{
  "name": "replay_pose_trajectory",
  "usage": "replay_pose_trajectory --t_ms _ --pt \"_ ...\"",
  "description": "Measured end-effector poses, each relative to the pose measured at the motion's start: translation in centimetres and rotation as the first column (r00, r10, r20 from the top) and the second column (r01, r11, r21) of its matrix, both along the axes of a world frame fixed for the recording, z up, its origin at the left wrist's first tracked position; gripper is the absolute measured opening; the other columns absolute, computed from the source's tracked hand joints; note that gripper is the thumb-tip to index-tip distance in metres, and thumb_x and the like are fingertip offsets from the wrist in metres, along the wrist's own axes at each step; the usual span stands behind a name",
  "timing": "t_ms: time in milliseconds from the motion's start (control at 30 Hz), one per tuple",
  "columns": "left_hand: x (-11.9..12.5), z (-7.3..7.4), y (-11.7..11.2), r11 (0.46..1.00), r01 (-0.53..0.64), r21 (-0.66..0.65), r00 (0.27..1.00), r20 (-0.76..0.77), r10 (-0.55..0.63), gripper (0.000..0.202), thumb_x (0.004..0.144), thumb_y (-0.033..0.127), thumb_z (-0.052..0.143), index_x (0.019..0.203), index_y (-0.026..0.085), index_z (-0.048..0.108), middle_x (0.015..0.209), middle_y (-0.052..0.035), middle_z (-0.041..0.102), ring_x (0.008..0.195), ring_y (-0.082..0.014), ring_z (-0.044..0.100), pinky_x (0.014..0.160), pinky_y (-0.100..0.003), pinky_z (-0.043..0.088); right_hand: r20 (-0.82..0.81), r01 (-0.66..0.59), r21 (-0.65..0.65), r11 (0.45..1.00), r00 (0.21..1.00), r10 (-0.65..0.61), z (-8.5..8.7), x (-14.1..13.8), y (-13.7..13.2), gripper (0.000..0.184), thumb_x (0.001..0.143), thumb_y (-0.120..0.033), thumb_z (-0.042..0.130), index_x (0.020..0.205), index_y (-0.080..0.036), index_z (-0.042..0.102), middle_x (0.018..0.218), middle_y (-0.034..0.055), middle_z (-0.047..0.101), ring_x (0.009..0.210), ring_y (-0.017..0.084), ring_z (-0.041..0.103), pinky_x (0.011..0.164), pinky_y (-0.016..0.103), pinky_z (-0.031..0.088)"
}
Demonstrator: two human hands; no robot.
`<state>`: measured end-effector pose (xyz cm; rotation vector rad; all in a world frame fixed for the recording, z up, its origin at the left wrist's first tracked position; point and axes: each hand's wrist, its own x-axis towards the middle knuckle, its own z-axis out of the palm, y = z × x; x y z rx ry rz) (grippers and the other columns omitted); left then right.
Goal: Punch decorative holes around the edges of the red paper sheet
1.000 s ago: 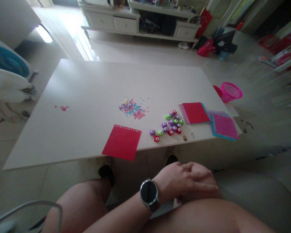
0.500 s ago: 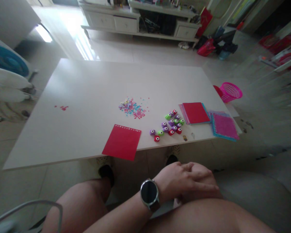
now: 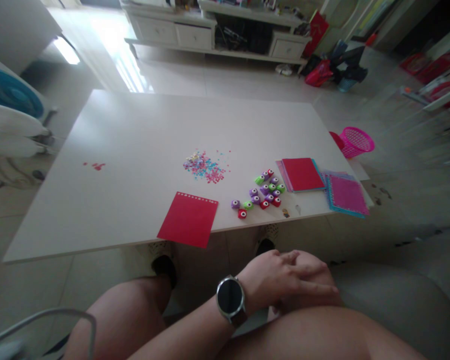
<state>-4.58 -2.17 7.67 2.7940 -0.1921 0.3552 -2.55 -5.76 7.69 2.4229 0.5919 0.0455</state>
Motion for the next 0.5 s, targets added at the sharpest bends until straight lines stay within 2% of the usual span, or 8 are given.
replay_pose_trajectory --t_ms 67,233,333,500 --pt "0.01 -0.08 0.01 1.000 -0.001 -0.006 1.000 0.008 0.001 0.066 0.110 0.026 0.057 0.168 0.054 0.039 0.167 -0.0038 0.055 0.144 -0.0239 0.063 0.078 -0.031 0.058 -0.005 -0.002 -0.001 1.000 1.000 0.002 0.05 -0.05 0.04 0.037 0.106 -0.019 0.056 0.126 -0.014 0.086 0.154 0.0242 0.064 0.152 0.068 0.040 0.112 0.100 0.026" --pt "0.05 -0.46 -0.21 1.000 -0.023 -0.006 1.000 0.015 0.023 0.064 0.112 0.026 0.052 0.168 0.052 0.039 0.165 -0.0041 0.057 0.144 -0.0230 0.062 0.078 -0.030 0.058 -0.026 0.020 0.048 0.999 0.999 -0.018 0.38 -0.16 0.31 0.037 0.104 -0.017 0.057 0.127 -0.006 0.084 0.156 0.0309 0.060 0.154 0.070 0.033 0.114 0.100 0.022" --pt "0.09 -0.58 -0.35 1.000 -0.014 -0.018 1.000 0.011 0.014 0.069 0.109 0.025 0.058 0.167 0.056 0.037 0.166 -0.0019 0.056 0.142 -0.0238 0.063 0.079 -0.031 0.059 -0.059 0.021 0.019 1.000 0.998 -0.020 0.44 0.04 0.20 0.037 0.105 -0.017 0.058 0.130 -0.010 0.084 0.157 0.0298 0.060 0.154 0.067 0.037 0.113 0.101 0.022" --pt "0.06 -0.29 -0.23 1.000 -0.002 -0.031 1.000 -0.013 0.002 0.068 0.109 0.024 0.058 0.168 0.053 0.038 0.170 -0.0036 0.052 0.144 -0.0251 0.062 0.082 -0.032 0.060 -0.055 -0.004 -0.025 1.000 0.998 0.003 0.12 0.20 -0.14 0.037 0.107 -0.021 0.057 0.131 -0.013 0.084 0.156 0.0277 0.061 0.153 0.067 0.040 0.112 0.101 0.024"
